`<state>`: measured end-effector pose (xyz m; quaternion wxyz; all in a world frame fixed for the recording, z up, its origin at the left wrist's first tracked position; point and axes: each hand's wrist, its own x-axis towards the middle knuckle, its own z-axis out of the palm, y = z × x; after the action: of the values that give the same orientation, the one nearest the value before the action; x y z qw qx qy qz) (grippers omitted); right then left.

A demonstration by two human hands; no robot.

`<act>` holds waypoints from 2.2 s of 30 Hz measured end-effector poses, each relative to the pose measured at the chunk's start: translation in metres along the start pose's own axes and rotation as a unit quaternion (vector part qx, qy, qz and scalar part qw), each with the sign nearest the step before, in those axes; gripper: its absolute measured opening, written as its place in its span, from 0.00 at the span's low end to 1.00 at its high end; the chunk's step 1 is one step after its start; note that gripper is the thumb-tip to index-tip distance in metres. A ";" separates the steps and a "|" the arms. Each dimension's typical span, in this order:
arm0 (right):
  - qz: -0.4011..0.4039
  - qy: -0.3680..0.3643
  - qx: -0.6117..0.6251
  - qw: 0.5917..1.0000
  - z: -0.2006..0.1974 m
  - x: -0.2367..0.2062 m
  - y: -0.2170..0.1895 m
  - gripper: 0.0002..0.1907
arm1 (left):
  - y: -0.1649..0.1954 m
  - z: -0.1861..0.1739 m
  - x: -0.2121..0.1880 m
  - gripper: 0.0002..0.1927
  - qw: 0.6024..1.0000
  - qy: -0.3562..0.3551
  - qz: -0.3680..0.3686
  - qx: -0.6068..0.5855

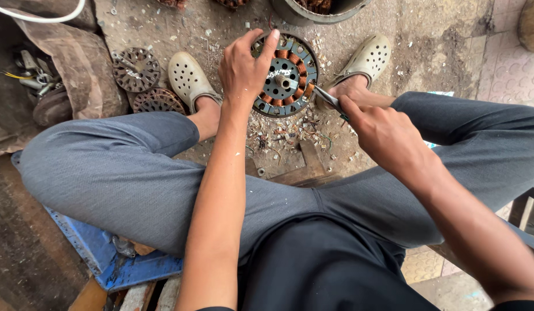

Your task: The person sits cross-legged and uses pliers to pull copper windings out of a motor stator. They repeatedly grip and extract coils, placing the removed copper into a nearby bucket.

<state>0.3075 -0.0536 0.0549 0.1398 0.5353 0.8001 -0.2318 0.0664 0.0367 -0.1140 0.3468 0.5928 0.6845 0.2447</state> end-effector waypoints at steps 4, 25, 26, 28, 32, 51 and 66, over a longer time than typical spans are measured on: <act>-0.059 -0.011 -0.071 0.996 -0.009 0.004 0.005 0.30 | 0.000 0.000 -0.003 0.38 1.000 0.009 0.019 -0.002; -0.019 0.033 -0.028 0.999 0.057 0.014 0.026 0.17 | -0.007 0.001 -0.001 0.39 0.998 0.026 0.054 0.002; -0.022 0.042 -0.027 0.999 0.059 0.017 0.028 0.19 | -0.008 0.001 0.000 0.40 0.997 0.039 0.065 -0.007; -0.042 0.101 0.021 0.994 0.071 0.029 0.036 0.20 | -0.008 0.002 0.001 0.40 0.999 -0.001 0.029 -0.019; -0.076 0.134 0.158 0.975 0.117 0.060 0.045 0.20 | -0.005 0.001 -0.001 0.38 0.992 0.081 0.093 0.026; -0.036 0.098 0.171 0.980 0.079 0.044 0.025 0.20 | 0.002 -0.003 -0.001 0.37 0.998 0.030 0.033 -0.035; -0.003 0.161 0.001 0.987 0.080 0.028 0.034 0.20 | -0.002 0.002 -0.002 0.40 0.999 0.034 0.020 -0.030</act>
<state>0.3261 -0.0623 -0.0337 0.0082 0.5633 0.8135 -0.1442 0.0668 0.0342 -0.1164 0.3361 0.5868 0.6763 0.2922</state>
